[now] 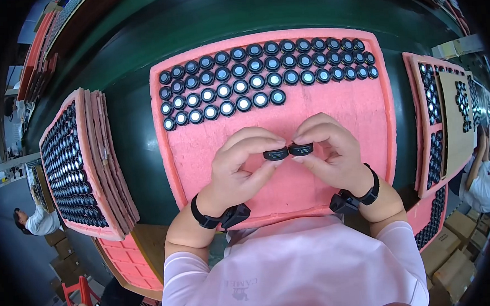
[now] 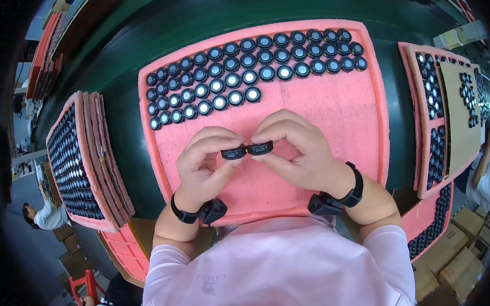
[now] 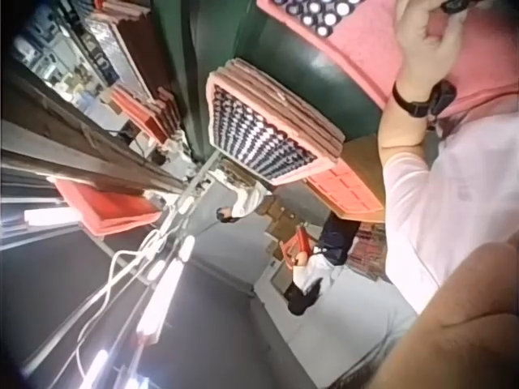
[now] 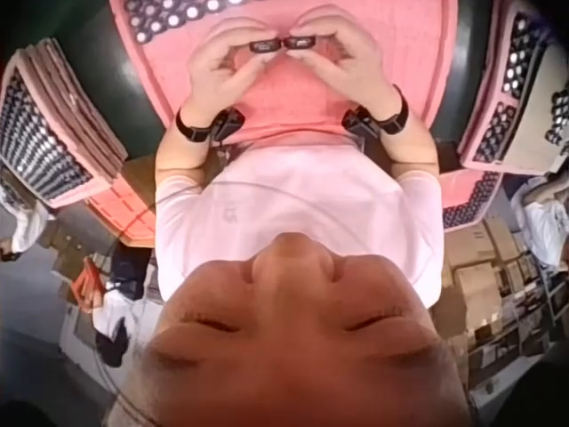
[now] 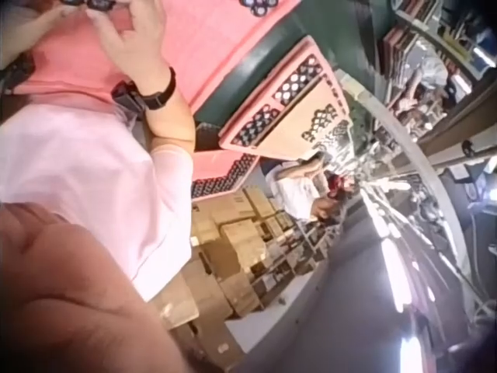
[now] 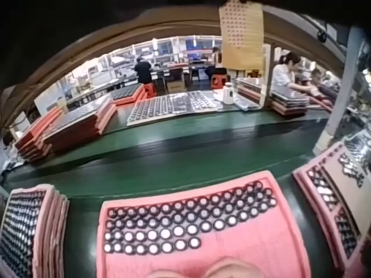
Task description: The person picks up two small electronic devices from a pink tray, rotates them to show different sides, and then places them back onto the tray to repeat the process.
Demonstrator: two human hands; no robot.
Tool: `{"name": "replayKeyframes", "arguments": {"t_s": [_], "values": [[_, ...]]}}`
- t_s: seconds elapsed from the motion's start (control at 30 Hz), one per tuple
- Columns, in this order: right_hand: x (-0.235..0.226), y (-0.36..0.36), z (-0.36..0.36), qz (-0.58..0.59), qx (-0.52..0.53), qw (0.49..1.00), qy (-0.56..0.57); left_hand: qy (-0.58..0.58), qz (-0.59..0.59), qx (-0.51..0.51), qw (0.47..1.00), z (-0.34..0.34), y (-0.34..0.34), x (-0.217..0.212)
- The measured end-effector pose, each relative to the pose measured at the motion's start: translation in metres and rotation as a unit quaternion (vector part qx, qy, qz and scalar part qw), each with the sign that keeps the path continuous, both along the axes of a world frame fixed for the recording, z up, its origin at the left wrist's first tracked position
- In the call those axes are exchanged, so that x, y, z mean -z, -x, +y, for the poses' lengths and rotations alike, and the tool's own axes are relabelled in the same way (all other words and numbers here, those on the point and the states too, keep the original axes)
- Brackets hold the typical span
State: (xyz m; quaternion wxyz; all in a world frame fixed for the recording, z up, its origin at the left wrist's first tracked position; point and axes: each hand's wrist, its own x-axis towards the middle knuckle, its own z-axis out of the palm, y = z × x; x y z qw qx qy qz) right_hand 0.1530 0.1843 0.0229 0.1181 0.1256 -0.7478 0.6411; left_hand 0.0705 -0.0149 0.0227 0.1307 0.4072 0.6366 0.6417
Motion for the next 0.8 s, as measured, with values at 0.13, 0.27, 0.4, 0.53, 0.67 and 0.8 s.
{"name": "replayKeyframes", "arguments": {"t_s": [0.13,0.27,0.4,0.53,0.67,0.8], "values": [[-0.002,-0.001,0.002,-0.01,-0.004,1.0,0.016,-0.003,0.011,0.006,1.0,-0.001,0.002,0.0],[-0.005,0.003,0.005,0.058,0.004,0.998,-0.04,-0.02,0.016,0.0,1.0,0.0,0.002,-0.002],[-0.002,0.002,0.002,0.063,0.029,0.997,-0.034,-0.031,0.017,-0.04,0.999,0.003,-0.002,-0.001],[0.0,0.001,0.001,0.071,0.028,0.996,-0.038,-0.042,-0.005,-0.053,0.998,0.001,-0.004,0.0],[0.002,0.0,-0.001,0.072,0.038,0.996,-0.043,-0.031,0.026,-0.052,0.998,-0.001,-0.003,0.001],[0.002,0.002,-0.006,0.077,0.075,0.994,-0.001,-0.029,0.037,-0.06,0.997,0.0,-0.004,0.002]]}}
